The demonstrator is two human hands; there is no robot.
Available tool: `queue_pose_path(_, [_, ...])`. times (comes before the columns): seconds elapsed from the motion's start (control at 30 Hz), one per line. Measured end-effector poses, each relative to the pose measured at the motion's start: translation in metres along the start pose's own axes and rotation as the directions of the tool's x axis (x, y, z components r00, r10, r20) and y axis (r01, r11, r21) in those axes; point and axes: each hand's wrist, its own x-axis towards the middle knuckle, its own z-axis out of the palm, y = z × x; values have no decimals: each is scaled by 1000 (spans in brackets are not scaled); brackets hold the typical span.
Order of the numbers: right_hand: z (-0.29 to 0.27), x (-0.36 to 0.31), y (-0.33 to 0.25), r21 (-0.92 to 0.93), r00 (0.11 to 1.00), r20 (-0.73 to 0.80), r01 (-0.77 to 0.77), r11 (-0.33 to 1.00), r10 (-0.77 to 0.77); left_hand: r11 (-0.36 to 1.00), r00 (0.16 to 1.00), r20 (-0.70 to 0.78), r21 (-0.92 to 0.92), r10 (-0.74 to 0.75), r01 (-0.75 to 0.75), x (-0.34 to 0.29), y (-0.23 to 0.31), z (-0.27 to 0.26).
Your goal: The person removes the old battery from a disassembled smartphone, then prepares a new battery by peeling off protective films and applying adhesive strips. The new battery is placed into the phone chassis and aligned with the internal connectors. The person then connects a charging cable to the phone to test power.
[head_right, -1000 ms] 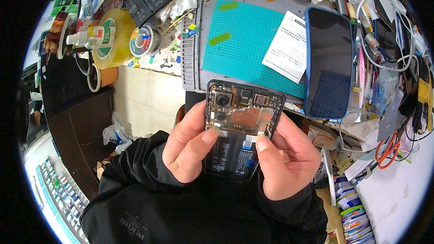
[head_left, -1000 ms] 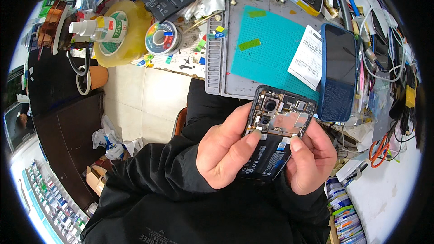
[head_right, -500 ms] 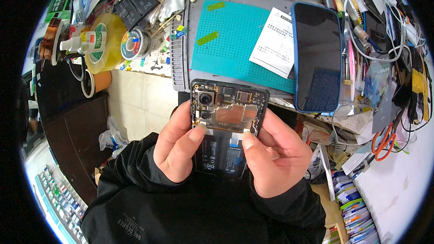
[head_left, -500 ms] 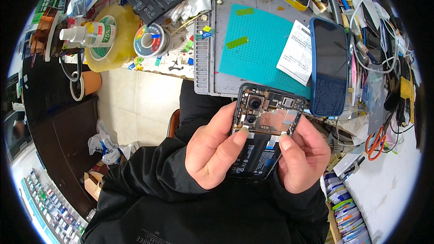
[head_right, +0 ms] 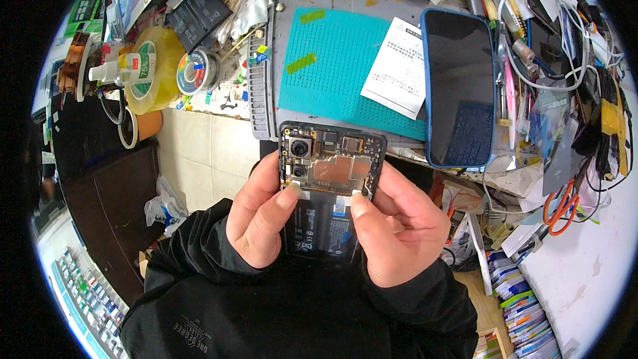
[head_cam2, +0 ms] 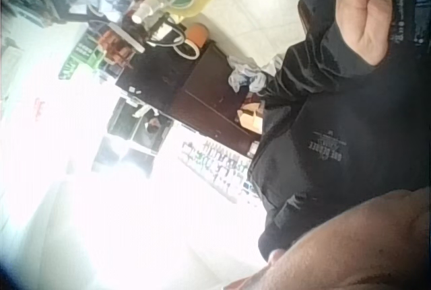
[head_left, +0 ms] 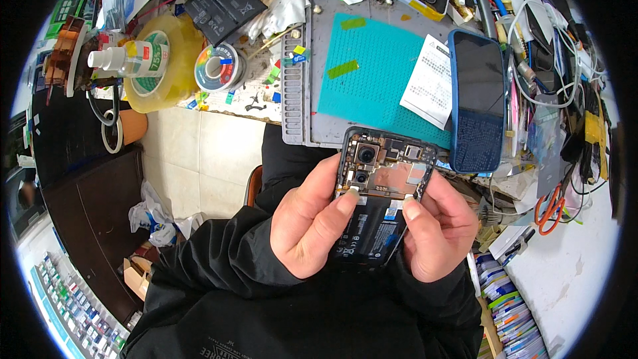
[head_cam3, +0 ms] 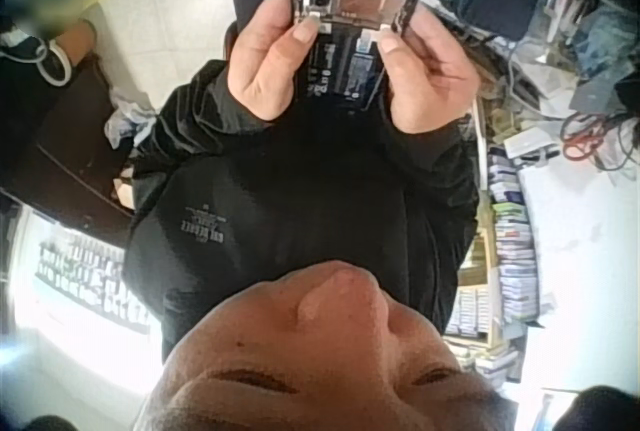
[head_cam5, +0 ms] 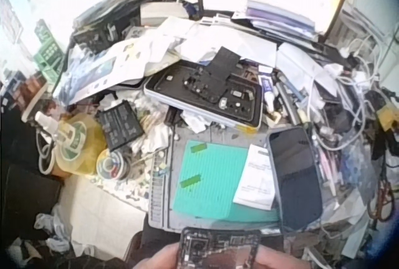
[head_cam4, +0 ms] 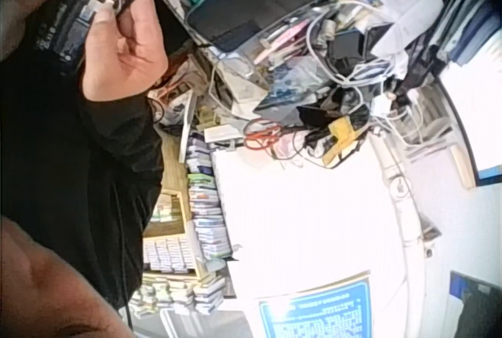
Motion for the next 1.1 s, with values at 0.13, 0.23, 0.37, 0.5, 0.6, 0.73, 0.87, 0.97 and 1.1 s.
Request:
queue_pose_path(0.13, [-3,0,0,49,999,24,29,998,-30,1000,1000,-11,8,19,-19,1,1,4])
queue_pose_path(0.23, [-10,1,-2,57,996,80,40,998,-44,994,1000,-5,109,-19,19,3,5,7])
queue_pose_path(0.37, [-20,3,-9,69,995,95,24,997,-30,993,997,-21,89,-78,79,9,9,19])
queue_pose_path(0.5, [-28,3,-17,75,992,104,60,995,-67,995,997,43,83,-58,54,17,12,28])
queue_pose_path(0.6, [-34,2,-23,79,992,88,85,993,-92,996,997,56,81,-51,47,21,13,34])
queue_pose_path(0.73, [-38,1,-29,58,981,112,154,986,-160,979,990,109,-171,-93,110,25,16,38])
queue_pose_path(0.87, [-53,5,-42,-280,937,34,342,897,-347,994,993,106,-87,-54,64,27,18,30])
queue_pose_path(0.97, [-70,17,-50,-877,759,110,378,298,-642,992,999,-25,-121,-30,27,27,16,19])
queue_pose_path(1.1, [-76,22,-46,-982,803,145,187,14,-578,987,989,-148,-161,-10,-14,32,14,7])
